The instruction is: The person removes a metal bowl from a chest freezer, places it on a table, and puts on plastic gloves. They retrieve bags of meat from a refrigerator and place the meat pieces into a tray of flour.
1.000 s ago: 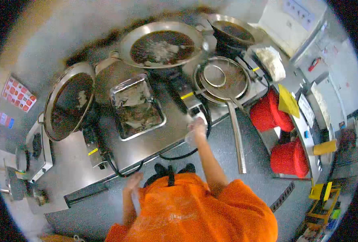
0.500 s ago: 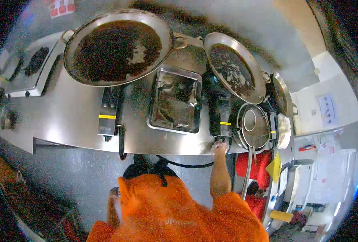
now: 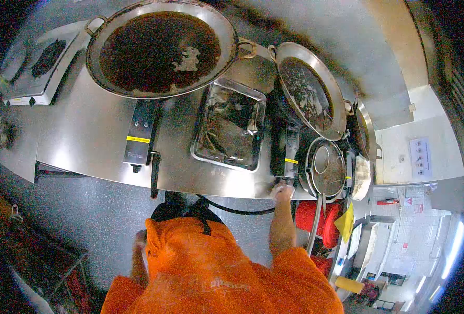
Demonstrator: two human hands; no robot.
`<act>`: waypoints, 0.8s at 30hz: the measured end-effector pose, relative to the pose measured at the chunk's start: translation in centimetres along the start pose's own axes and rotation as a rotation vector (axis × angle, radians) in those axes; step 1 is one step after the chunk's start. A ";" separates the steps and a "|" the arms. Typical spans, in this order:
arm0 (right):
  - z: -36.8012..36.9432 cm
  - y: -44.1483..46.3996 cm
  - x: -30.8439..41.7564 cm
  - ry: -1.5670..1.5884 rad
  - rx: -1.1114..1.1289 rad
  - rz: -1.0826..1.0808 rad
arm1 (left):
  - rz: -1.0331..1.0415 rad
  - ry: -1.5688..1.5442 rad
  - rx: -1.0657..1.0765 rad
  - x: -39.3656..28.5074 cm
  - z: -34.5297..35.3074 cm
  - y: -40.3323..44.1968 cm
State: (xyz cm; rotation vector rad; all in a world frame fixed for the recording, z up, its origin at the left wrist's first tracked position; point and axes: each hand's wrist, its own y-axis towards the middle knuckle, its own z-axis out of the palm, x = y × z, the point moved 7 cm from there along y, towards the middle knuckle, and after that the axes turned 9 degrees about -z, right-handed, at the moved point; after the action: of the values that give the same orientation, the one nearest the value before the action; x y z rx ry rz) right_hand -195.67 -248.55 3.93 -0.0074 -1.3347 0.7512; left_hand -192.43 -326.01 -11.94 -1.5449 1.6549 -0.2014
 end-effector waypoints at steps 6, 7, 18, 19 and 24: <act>-3.0 3.2 -1.5 0.031 -0.105 0.127 | -0.067 -0.243 -0.036 -2.5 -4.0 -0.7; -3.1 3.1 -1.4 0.020 -0.160 0.130 | -0.145 -0.335 -0.034 -2.4 -4.2 -1.0; 2.2 -3.1 0.8 0.159 -0.144 0.291 | 0.022 -0.006 -0.028 -1.3 0.0 0.7; 1.9 -3.0 1.1 0.103 -0.144 0.267 | -0.259 -0.361 0.061 0.0 0.9 0.7; 1.7 -2.4 0.5 0.140 -0.058 0.353 | -0.127 -0.325 0.060 -0.8 -0.2 0.5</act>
State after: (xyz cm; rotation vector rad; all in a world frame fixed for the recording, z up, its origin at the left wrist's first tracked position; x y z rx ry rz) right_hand -195.92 -250.82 5.86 -0.3436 -1.2348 0.9895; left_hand -193.04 -325.27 -11.81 -1.5467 1.2885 -0.0610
